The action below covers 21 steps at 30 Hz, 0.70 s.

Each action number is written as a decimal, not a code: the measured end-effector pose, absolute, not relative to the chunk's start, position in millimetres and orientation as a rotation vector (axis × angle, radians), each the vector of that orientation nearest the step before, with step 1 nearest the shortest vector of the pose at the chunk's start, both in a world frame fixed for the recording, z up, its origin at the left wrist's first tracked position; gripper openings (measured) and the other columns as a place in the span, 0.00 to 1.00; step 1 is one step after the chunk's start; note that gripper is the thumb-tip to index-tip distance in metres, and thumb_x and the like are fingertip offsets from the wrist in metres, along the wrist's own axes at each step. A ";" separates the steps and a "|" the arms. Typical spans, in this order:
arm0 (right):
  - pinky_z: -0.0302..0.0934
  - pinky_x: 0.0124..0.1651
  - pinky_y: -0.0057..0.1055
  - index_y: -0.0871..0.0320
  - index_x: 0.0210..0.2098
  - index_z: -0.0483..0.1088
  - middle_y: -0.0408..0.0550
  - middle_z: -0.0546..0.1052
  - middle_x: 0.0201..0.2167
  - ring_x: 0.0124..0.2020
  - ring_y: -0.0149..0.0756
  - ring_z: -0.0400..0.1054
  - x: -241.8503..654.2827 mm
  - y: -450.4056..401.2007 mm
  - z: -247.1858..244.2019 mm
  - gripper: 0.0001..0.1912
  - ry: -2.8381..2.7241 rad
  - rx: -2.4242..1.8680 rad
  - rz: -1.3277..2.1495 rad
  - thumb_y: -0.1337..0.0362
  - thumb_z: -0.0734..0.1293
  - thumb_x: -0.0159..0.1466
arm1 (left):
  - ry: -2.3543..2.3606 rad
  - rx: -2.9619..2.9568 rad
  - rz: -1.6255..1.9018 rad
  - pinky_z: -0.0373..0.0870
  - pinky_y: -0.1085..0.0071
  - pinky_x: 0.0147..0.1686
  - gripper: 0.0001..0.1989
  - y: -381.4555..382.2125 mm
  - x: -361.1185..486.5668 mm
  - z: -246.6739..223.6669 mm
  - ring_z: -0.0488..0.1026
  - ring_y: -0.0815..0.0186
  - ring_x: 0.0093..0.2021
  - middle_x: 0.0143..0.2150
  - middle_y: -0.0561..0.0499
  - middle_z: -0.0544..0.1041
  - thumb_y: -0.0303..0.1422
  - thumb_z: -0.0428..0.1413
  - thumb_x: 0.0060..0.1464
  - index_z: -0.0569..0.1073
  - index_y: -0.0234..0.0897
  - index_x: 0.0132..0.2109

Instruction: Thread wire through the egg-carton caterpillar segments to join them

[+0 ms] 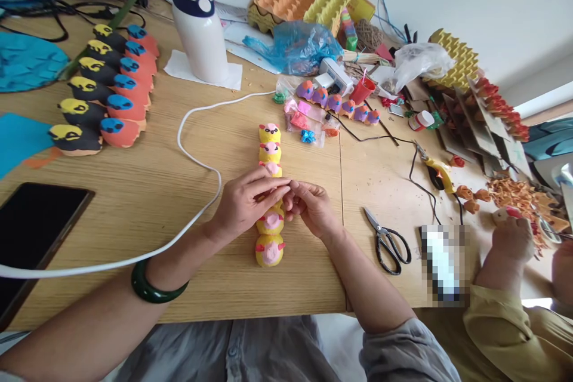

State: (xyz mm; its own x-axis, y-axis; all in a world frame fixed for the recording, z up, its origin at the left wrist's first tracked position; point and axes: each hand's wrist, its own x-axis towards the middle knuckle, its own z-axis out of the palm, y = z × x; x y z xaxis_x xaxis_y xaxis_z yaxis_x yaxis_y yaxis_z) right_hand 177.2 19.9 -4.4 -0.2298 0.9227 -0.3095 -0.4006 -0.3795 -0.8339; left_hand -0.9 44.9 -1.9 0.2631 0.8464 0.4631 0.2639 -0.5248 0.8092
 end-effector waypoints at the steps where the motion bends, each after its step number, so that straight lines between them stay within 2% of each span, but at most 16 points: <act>1: 0.67 0.24 0.26 0.57 0.25 0.78 0.40 0.76 0.21 0.20 0.26 0.61 177.0 19.8 -3.8 0.23 -0.767 -1.029 1.773 0.44 0.80 0.56 | 1.006 1.944 1.258 0.76 0.72 0.44 0.08 44.8 -1.0 -1.1 0.78 0.66 0.35 0.36 0.50 0.82 0.32 0.62 0.64 0.87 0.45 0.43; 8: 0.70 0.27 0.27 0.58 0.29 0.79 0.40 0.77 0.23 0.23 0.27 0.67 177.2 21.0 -4.9 0.22 -0.763 -1.036 1.757 0.45 0.82 0.54 | 1.012 1.885 1.287 0.76 0.73 0.41 0.08 46.7 0.7 0.9 0.81 0.65 0.38 0.37 0.49 0.84 0.32 0.61 0.65 0.87 0.42 0.41; 17: 0.70 0.28 0.27 0.57 0.31 0.80 0.37 0.76 0.23 0.22 0.26 0.67 179.1 23.7 -7.1 0.21 -0.725 -1.038 1.691 0.49 0.85 0.50 | 0.911 1.951 1.303 0.77 0.75 0.50 0.11 46.1 0.3 -6.1 0.83 0.64 0.48 0.46 0.46 0.86 0.28 0.60 0.67 0.86 0.37 0.51; 21: 0.69 0.28 0.27 0.57 0.32 0.79 0.38 0.76 0.23 0.23 0.26 0.66 179.6 23.5 -8.7 0.21 -0.731 -1.039 1.713 0.50 0.85 0.51 | 0.903 1.990 1.315 0.77 0.77 0.48 0.10 47.7 0.2 -8.3 0.82 0.66 0.46 0.43 0.48 0.85 0.27 0.61 0.66 0.87 0.38 0.49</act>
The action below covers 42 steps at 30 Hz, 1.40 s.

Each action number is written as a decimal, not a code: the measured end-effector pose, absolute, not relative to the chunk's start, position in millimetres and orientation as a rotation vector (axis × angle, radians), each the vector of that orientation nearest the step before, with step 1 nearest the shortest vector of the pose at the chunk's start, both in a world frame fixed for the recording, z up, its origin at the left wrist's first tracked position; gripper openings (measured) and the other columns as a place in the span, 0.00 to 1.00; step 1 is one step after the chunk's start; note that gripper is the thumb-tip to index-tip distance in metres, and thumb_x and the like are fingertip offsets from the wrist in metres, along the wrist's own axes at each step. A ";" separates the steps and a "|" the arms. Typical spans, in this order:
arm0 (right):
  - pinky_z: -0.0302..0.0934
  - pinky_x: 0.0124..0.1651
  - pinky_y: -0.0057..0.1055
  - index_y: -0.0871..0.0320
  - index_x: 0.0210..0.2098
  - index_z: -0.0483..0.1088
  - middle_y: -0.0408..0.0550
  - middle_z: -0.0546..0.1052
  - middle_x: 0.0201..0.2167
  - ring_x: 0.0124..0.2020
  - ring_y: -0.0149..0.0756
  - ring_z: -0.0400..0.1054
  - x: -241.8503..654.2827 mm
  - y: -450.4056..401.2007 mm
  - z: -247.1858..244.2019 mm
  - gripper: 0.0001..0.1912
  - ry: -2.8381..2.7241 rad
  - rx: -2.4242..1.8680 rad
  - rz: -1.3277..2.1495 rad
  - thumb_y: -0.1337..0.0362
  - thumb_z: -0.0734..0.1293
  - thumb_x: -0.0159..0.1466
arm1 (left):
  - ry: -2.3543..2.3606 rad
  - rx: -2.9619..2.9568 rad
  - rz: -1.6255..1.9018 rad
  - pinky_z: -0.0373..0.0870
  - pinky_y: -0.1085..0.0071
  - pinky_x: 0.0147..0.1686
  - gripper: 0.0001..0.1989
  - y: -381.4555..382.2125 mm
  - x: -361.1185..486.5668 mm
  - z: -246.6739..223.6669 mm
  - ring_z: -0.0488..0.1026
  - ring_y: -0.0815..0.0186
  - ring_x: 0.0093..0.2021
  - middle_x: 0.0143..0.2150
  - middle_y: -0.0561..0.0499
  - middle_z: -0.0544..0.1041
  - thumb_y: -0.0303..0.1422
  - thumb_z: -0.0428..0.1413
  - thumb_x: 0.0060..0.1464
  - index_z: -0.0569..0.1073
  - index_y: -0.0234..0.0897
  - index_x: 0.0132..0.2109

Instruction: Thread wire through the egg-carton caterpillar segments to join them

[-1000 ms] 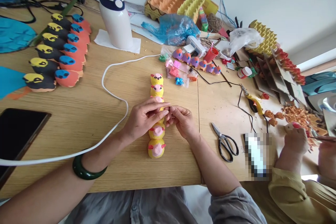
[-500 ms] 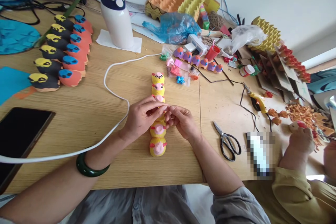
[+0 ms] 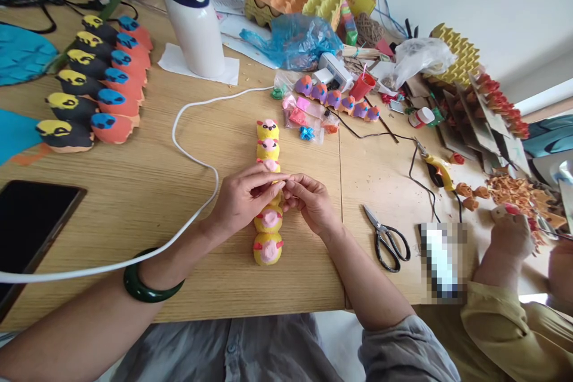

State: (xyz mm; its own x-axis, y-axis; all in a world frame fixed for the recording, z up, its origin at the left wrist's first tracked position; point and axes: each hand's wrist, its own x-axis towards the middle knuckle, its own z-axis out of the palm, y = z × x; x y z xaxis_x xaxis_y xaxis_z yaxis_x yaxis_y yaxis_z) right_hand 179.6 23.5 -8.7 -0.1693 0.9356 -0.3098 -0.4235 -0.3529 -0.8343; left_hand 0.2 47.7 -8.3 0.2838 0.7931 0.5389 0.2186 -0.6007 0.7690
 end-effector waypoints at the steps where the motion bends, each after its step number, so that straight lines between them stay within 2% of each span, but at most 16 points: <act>1: 0.69 0.29 0.27 0.57 0.33 0.79 0.38 0.76 0.24 0.24 0.26 0.66 179.7 23.4 -9.1 0.21 -0.733 -1.039 1.716 0.50 0.85 0.51 | 0.902 1.993 1.318 0.77 0.77 0.48 0.10 47.8 0.2 -8.3 0.82 0.66 0.45 0.43 0.48 0.85 0.26 0.60 0.66 0.87 0.37 0.48; 9: 0.69 0.28 0.27 0.57 0.32 0.78 0.37 0.74 0.23 0.24 0.26 0.64 179.6 23.4 -7.0 0.20 -0.712 -1.039 1.689 0.50 0.84 0.52 | 0.936 1.949 1.290 0.77 0.76 0.45 0.12 46.7 0.0 -6.0 0.82 0.66 0.45 0.45 0.47 0.86 0.25 0.58 0.67 0.86 0.36 0.50; 14: 0.68 0.28 0.27 0.57 0.31 0.78 0.37 0.72 0.22 0.23 0.26 0.63 179.7 22.9 -6.0 0.21 -0.711 -1.045 1.688 0.47 0.82 0.54 | 0.934 1.952 1.293 0.75 0.78 0.36 0.12 46.3 0.3 -5.5 0.79 0.70 0.36 0.39 0.49 0.84 0.25 0.58 0.67 0.86 0.35 0.50; 23: 0.68 0.29 0.28 0.57 0.30 0.79 0.38 0.72 0.23 0.25 0.27 0.64 179.9 21.2 -5.5 0.19 -0.738 -1.045 1.700 0.49 0.83 0.54 | 0.906 1.889 1.285 0.77 0.74 0.50 0.10 48.2 0.9 -9.3 0.83 0.64 0.49 0.46 0.47 0.86 0.28 0.61 0.66 0.86 0.37 0.50; 29: 0.69 0.29 0.27 0.57 0.29 0.78 0.39 0.73 0.25 0.25 0.27 0.65 179.6 20.5 -4.1 0.21 -0.740 -1.056 1.734 0.47 0.82 0.54 | 0.919 1.857 1.292 0.78 0.73 0.47 0.06 48.2 0.4 -7.7 0.82 0.65 0.44 0.40 0.50 0.85 0.29 0.62 0.64 0.86 0.38 0.44; 37: 0.68 0.28 0.27 0.57 0.30 0.78 0.38 0.72 0.23 0.24 0.27 0.64 178.4 20.5 -4.1 0.22 -0.740 -1.056 1.721 0.46 0.82 0.54 | 0.948 1.815 1.283 0.77 0.73 0.40 0.08 46.3 2.8 -5.5 0.80 0.67 0.37 0.37 0.50 0.84 0.31 0.60 0.66 0.85 0.39 0.43; 42: 0.68 0.28 0.27 0.57 0.28 0.78 0.39 0.73 0.23 0.25 0.27 0.64 178.3 20.0 -5.3 0.20 -0.753 -1.060 1.698 0.47 0.82 0.54 | 0.932 1.793 1.289 0.78 0.71 0.46 0.06 47.1 3.5 -6.8 0.82 0.64 0.42 0.39 0.50 0.86 0.32 0.62 0.64 0.86 0.40 0.42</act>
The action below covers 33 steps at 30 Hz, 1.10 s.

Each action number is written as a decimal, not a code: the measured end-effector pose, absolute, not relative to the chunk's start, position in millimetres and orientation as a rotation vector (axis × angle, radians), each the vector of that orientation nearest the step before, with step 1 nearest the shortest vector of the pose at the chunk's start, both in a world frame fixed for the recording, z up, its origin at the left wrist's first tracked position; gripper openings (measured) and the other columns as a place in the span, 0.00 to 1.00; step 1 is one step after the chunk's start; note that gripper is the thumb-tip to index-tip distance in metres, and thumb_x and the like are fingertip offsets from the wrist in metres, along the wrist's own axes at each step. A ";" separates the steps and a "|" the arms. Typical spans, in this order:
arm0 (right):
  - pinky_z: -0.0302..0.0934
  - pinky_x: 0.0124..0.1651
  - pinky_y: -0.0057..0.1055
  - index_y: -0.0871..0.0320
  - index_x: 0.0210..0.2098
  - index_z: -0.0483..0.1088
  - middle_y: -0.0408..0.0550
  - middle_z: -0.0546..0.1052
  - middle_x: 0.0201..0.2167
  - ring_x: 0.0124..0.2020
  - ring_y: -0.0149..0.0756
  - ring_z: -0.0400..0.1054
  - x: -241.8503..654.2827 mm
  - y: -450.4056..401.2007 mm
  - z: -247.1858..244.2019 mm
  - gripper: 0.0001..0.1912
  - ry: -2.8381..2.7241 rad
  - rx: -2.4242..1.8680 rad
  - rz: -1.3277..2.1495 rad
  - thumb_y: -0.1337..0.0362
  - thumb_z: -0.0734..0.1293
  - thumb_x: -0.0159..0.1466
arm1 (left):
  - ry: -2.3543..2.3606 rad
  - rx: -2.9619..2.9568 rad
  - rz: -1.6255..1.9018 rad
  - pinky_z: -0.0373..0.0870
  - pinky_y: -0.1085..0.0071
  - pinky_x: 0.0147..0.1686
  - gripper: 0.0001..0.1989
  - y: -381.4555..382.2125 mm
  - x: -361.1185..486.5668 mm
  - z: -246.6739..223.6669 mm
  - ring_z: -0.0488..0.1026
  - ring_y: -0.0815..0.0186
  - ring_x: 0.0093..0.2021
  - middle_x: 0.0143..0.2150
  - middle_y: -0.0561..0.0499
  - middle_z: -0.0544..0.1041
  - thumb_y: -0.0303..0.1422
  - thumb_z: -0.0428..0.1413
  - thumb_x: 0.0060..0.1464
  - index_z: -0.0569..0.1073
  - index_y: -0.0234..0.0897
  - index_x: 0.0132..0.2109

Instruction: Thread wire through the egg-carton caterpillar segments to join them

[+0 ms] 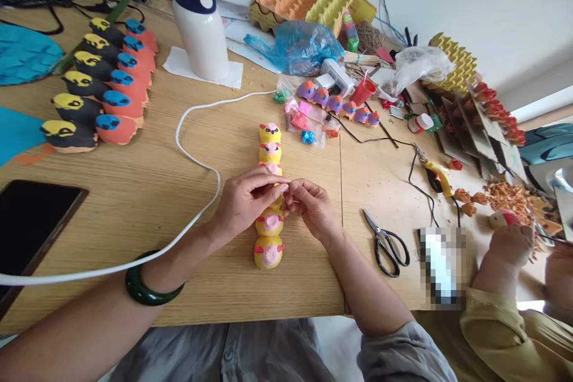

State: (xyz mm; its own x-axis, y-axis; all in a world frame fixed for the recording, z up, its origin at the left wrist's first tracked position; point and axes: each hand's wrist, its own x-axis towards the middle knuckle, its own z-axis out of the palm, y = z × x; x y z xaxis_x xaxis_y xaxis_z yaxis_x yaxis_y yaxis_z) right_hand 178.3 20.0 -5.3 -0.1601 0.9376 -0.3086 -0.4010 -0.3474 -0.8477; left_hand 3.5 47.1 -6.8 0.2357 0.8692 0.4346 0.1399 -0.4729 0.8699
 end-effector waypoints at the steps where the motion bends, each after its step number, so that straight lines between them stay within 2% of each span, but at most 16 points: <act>1: 0.69 0.29 0.27 0.57 0.28 0.78 0.39 0.73 0.24 0.25 0.27 0.64 178.2 19.7 -5.0 0.20 -0.761 -1.065 1.696 0.48 0.82 0.55 | 0.941 1.791 1.290 0.78 0.71 0.47 0.06 47.3 3.4 -7.1 0.82 0.64 0.42 0.38 0.50 0.86 0.31 0.63 0.63 0.86 0.40 0.41; 8: 0.71 0.28 0.29 0.56 0.31 0.79 0.41 0.75 0.26 0.25 0.29 0.65 179.1 18.7 -1.0 0.19 -0.789 -1.037 1.715 0.47 0.79 0.58 | 0.984 1.683 1.256 0.78 0.73 0.39 0.07 46.2 3.8 -7.1 0.81 0.66 0.36 0.36 0.51 0.85 0.34 0.62 0.64 0.85 0.39 0.40; 14: 0.69 0.27 0.28 0.57 0.28 0.77 0.40 0.73 0.24 0.24 0.28 0.64 178.0 19.7 -2.9 0.23 -0.770 -1.050 1.700 0.42 0.79 0.57 | 0.945 1.739 1.255 0.78 0.71 0.44 0.08 44.6 4.4 -4.5 0.82 0.65 0.39 0.39 0.50 0.86 0.32 0.60 0.65 0.86 0.39 0.43; 21: 0.69 0.29 0.28 0.56 0.32 0.78 0.37 0.74 0.24 0.24 0.26 0.64 177.9 22.3 -4.1 0.20 -0.738 -1.075 1.644 0.50 0.84 0.52 | 0.976 1.770 1.259 0.78 0.72 0.45 0.11 44.7 2.4 -6.1 0.82 0.64 0.43 0.43 0.48 0.87 0.31 0.59 0.67 0.87 0.39 0.48; 25: 0.69 0.29 0.28 0.55 0.33 0.79 0.37 0.75 0.23 0.23 0.27 0.65 178.4 22.4 -4.3 0.19 -0.736 -1.077 1.633 0.51 0.84 0.52 | 0.993 1.719 1.266 0.77 0.74 0.41 0.11 44.7 2.9 -5.9 0.82 0.66 0.40 0.42 0.48 0.86 0.31 0.59 0.66 0.87 0.38 0.47; 33: 0.69 0.31 0.29 0.56 0.32 0.80 0.40 0.78 0.25 0.25 0.28 0.67 177.4 20.8 -6.0 0.19 -0.786 -1.117 1.621 0.48 0.83 0.53 | 0.961 1.861 1.280 0.77 0.73 0.44 0.07 46.6 2.3 -5.8 0.81 0.65 0.42 0.40 0.50 0.85 0.30 0.62 0.64 0.86 0.40 0.44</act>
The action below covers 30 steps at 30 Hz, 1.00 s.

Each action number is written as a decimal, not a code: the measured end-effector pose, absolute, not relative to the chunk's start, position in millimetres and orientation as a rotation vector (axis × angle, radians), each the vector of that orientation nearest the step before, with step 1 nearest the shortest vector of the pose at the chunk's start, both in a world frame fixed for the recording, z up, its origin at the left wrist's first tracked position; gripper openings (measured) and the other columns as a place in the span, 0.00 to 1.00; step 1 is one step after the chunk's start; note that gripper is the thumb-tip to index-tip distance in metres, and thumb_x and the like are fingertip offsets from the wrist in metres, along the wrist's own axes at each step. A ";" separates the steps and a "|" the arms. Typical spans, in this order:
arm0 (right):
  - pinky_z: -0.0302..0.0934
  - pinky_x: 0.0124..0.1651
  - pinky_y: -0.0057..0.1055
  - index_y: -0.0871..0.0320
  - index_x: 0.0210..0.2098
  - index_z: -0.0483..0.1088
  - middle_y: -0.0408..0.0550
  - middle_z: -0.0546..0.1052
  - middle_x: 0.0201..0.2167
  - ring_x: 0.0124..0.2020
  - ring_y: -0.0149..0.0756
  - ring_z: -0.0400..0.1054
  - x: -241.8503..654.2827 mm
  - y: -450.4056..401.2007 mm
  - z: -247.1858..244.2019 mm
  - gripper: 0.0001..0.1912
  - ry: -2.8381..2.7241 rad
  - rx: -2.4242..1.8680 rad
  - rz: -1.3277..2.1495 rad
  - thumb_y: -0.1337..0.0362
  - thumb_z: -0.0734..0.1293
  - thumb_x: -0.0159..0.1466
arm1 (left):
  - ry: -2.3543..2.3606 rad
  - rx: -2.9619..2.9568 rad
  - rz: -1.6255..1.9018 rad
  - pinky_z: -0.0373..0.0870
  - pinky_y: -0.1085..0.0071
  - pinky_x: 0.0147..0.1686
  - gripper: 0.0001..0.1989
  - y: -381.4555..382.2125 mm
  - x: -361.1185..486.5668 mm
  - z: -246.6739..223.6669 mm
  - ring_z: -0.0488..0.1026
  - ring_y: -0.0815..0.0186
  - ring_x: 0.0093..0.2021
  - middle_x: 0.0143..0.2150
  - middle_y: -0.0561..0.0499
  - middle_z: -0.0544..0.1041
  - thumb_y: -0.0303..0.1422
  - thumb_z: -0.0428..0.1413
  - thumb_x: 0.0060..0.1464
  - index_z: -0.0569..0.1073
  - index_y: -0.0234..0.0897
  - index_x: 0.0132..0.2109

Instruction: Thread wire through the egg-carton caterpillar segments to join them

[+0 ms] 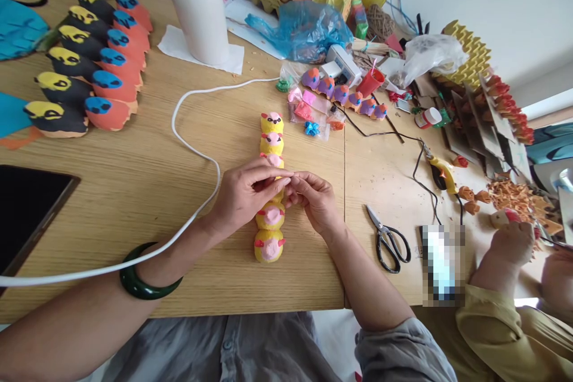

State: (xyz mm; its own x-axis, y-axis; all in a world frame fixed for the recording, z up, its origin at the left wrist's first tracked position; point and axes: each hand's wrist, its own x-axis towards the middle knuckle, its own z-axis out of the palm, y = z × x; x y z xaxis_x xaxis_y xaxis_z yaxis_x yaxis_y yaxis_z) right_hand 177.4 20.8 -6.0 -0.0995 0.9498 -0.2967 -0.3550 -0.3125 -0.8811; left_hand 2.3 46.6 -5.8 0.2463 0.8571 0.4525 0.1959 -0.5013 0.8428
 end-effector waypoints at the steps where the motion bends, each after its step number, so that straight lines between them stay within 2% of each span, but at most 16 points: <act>1: 0.69 0.31 0.29 0.56 0.31 0.80 0.41 0.78 0.26 0.25 0.28 0.67 177.1 20.7 -5.5 0.19 -0.792 -1.112 1.628 0.47 0.82 0.54 | 0.966 1.869 1.288 0.77 0.73 0.45 0.07 46.9 1.9 -5.9 0.81 0.65 0.43 0.41 0.50 0.85 0.30 0.62 0.64 0.86 0.39 0.43; 7: 0.69 0.25 0.29 0.56 0.29 0.77 0.41 0.76 0.25 0.23 0.29 0.65 176.0 20.4 -3.4 0.24 -0.753 -1.094 1.697 0.41 0.80 0.55 | 0.946 1.833 1.323 0.77 0.75 0.43 0.08 44.7 3.5 -6.6 0.82 0.67 0.41 0.39 0.50 0.85 0.27 0.61 0.64 0.86 0.38 0.43; 10: 0.69 0.27 0.28 0.56 0.28 0.76 0.40 0.75 0.24 0.23 0.28 0.65 176.5 20.9 -3.4 0.23 -0.775 -1.118 1.656 0.44 0.82 0.54 | 0.960 1.846 1.286 0.77 0.74 0.42 0.07 42.9 4.2 -6.7 0.82 0.66 0.40 0.39 0.49 0.86 0.29 0.62 0.65 0.87 0.38 0.43; 13: 0.69 0.27 0.28 0.56 0.30 0.77 0.38 0.74 0.23 0.23 0.27 0.65 177.9 22.5 -3.2 0.21 -0.741 -1.122 1.604 0.48 0.83 0.52 | 1.012 1.828 1.252 0.78 0.71 0.48 0.10 43.4 3.7 -6.3 0.82 0.64 0.44 0.44 0.48 0.86 0.31 0.59 0.66 0.86 0.39 0.48; 16: 0.70 0.27 0.27 0.56 0.31 0.77 0.39 0.74 0.23 0.23 0.27 0.64 179.4 24.0 -2.6 0.19 -0.695 -1.115 1.613 0.49 0.83 0.53 | 1.029 1.779 1.265 0.78 0.71 0.46 0.11 45.4 3.3 -6.7 0.82 0.65 0.41 0.42 0.50 0.86 0.32 0.58 0.67 0.86 0.40 0.47; 21: 0.68 0.25 0.26 0.56 0.29 0.76 0.37 0.72 0.21 0.21 0.26 0.62 180.3 24.2 -3.6 0.21 -0.690 -1.085 1.689 0.46 0.81 0.56 | 1.011 1.746 1.281 0.77 0.71 0.44 0.10 46.5 3.6 -8.9 0.82 0.64 0.43 0.42 0.49 0.86 0.32 0.59 0.67 0.86 0.39 0.46; 25: 0.68 0.25 0.27 0.57 0.30 0.77 0.38 0.73 0.21 0.20 0.25 0.62 180.7 24.5 -5.9 0.22 -0.692 -1.079 1.705 0.45 0.81 0.55 | 1.018 1.745 1.260 0.77 0.71 0.40 0.10 45.8 3.2 -9.2 0.82 0.65 0.39 0.40 0.49 0.86 0.32 0.59 0.66 0.86 0.37 0.46; 30: 0.70 0.28 0.29 0.57 0.34 0.79 0.41 0.76 0.24 0.23 0.28 0.66 180.7 24.7 -5.9 0.23 -0.722 -1.082 1.701 0.43 0.78 0.59 | 1.015 1.732 1.259 0.78 0.70 0.45 0.11 46.2 3.1 -8.9 0.83 0.63 0.44 0.43 0.48 0.87 0.33 0.58 0.67 0.86 0.39 0.46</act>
